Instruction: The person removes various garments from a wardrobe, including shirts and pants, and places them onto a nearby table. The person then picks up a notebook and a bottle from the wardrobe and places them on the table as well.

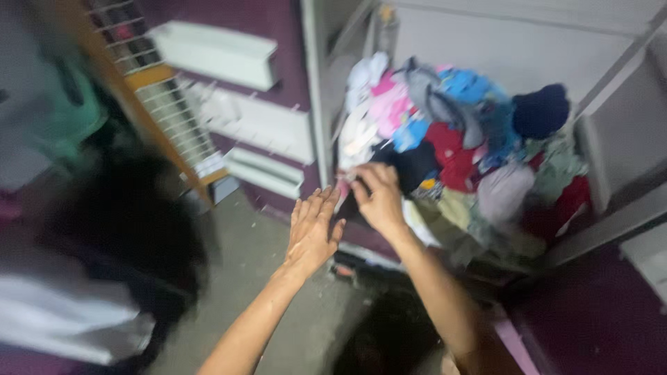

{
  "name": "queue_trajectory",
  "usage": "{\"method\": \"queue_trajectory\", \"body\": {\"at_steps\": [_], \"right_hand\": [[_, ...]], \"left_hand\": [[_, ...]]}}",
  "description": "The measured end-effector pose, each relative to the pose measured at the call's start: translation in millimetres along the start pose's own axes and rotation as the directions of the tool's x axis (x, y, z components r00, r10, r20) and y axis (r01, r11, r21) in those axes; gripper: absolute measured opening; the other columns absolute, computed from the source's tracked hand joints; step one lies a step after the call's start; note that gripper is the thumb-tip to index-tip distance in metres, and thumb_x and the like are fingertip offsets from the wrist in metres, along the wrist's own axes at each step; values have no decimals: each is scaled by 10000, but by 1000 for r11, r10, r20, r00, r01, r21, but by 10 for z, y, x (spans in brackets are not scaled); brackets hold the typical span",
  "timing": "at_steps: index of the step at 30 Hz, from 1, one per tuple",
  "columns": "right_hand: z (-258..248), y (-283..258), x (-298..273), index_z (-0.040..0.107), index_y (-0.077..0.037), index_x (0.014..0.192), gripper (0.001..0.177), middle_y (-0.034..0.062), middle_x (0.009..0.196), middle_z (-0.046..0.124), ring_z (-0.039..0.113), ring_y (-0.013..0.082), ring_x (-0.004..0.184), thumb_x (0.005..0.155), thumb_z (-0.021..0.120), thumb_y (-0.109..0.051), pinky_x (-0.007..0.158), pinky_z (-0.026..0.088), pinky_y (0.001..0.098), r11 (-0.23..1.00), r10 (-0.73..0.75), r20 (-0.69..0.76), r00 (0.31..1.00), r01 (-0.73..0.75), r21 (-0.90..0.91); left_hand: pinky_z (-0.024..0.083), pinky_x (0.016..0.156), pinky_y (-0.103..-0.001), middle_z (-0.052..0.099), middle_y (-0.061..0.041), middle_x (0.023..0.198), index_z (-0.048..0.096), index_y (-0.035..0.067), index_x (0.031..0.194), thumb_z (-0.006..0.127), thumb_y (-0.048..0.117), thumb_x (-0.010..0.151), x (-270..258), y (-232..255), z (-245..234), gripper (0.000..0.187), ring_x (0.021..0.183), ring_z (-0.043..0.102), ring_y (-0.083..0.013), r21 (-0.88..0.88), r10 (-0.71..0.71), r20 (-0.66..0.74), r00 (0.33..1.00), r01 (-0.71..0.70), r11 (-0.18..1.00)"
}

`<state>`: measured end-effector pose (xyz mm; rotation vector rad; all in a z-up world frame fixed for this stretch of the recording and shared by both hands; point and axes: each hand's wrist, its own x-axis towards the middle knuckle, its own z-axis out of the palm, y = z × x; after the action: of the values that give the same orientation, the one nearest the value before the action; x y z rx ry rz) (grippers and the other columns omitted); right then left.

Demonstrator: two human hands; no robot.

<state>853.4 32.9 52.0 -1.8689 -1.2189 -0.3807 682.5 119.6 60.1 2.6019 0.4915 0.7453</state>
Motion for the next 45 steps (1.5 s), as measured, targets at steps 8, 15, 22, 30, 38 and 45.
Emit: {"method": "queue_trajectory", "body": {"at_steps": [8, 15, 22, 30, 38, 45], "right_hand": [[-805, 1734, 1253, 243, -138, 1606, 1198, 277, 1581, 291, 272, 474, 1446, 658, 915, -427, 1160, 273, 629, 828, 70, -21, 997, -70, -557], [-960, 2261, 1628, 41, -227, 1625, 1339, 258, 1572, 286, 525, 498, 1232, 633, 915, -440, 970, 488, 564, 766, 485, 204, 850, -300, -569], [-950, 3387, 1438, 644, -30, 1306, 512, 248, 1259, 663, 620, 451, 1184, 807, 740, -100, 1013, 497, 501, 963, 112, -213, 971, -159, -216], [-1820, 3573, 2184, 641, -36, 1294, 323, 131, 1215, 688, 665, 284, 1137, 1085, 473, -217, 993, 544, 392, 389, 396, -348, 850, 188, 902], [-1715, 3681, 2492, 649, -57, 1306, 254, 132, 1253, 676, 634, 284, 1186, 1131, 515, -182, 1118, 481, 451, 906, -259, -451, 854, 54, -419], [-490, 3250, 1915, 511, -78, 1447, 797, 271, 1503, 474, 536, 436, 1325, 692, 763, -125, 1114, 430, 463, 916, 318, -112, 941, -335, -220]], "left_hand": [[279, 1172, -585, 494, -183, 1482, 490, 87, 1481, 691, 216, 899, 1295, 289, 817, 630, 1417, 418, -376, -68, 81, -31, 996, -83, 994], [312, 1160, -570, 487, -187, 1466, 496, 98, 1474, 722, 215, 861, 1859, 415, 1326, 663, 1362, 449, -398, -90, 75, -31, 997, -77, 993], [380, 1098, -519, 423, -220, 1527, 392, 120, 1556, 763, 193, 785, 2177, 346, 1590, 859, 1303, 467, -419, -93, 35, -34, 999, -38, 995], [363, 1082, -537, 406, -249, 1521, 350, 89, 1547, 819, 329, 787, 2491, 305, 1699, 925, 1303, 446, -444, -81, 18, -38, 999, -22, 996], [365, 1135, -523, 409, -236, 1550, 422, 92, 1536, 754, 367, 889, 2953, -103, 2149, 777, 1358, 450, -441, -5, -54, -94, 994, 54, 999], [280, 1123, -586, 280, -299, 1553, 627, 309, 1352, 818, 394, 724, 3571, -467, 2203, 661, 1406, 305, -510, 131, -179, -160, 971, 200, 971]]}}
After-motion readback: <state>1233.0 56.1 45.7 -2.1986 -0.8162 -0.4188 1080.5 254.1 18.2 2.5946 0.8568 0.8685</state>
